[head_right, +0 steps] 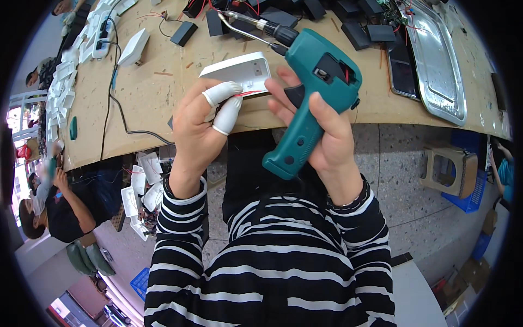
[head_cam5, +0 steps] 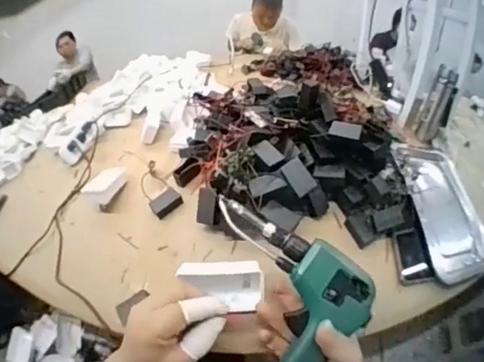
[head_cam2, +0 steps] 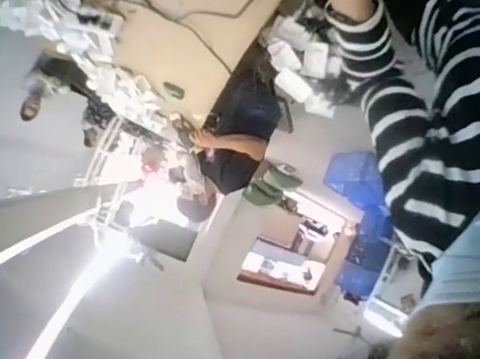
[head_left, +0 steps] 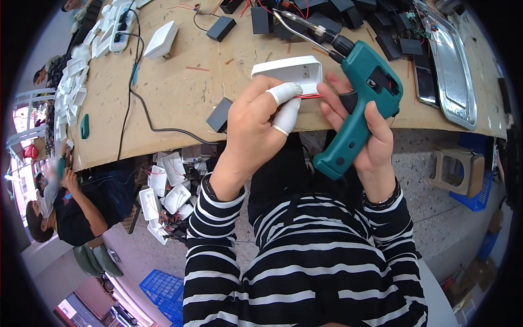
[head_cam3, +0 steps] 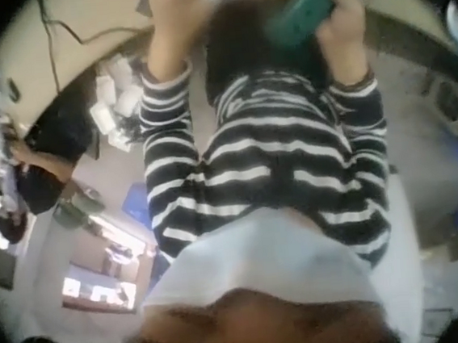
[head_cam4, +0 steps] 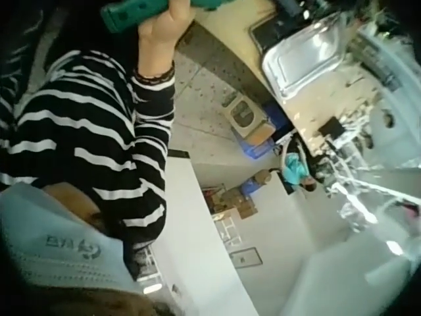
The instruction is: The recorder uses a soldering gun to assemble components inside plastic housings at an assembly station.
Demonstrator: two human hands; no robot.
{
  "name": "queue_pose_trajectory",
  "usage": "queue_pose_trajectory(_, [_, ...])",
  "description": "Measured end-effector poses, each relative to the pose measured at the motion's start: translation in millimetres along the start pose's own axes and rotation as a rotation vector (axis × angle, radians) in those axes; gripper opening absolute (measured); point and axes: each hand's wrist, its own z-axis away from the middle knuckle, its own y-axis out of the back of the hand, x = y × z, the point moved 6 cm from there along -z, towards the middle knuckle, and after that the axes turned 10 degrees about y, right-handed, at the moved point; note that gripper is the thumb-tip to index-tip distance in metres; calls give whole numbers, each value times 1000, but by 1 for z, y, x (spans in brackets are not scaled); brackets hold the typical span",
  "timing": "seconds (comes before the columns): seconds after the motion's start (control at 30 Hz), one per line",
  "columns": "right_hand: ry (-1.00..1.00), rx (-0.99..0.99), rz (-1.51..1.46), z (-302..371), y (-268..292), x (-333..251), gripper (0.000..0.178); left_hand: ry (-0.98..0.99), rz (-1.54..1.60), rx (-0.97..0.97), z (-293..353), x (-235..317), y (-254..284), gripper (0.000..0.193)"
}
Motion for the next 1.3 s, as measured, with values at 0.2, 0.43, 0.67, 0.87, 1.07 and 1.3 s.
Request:
queue_pose_trajectory(0.2, [19,68,11,-1,-2,1,61,-62,-147,64,2,-1,-12,19])
queue_pose_trajectory(0.43, [12,78,55,6,-1,-2,62,-10,-181,32,7,0,-16,19])
queue_pose_trajectory(0.67, [17,89,47,-4,-3,3,63,-85,-292,8,7,2,-19,21])
queue_pose_trajectory(0.87, [101,204,130,20,4,-11,67,-66,-217,80,17,3,-28,21])
queue_pose_trajectory(1.07, [106,198,58,29,14,-10,68,-54,-166,130,19,4,-41,21])
queue_pose_trajectory(1.3, [194,45,154,49,24,-35,69,-85,-261,175,16,10,-40,19])
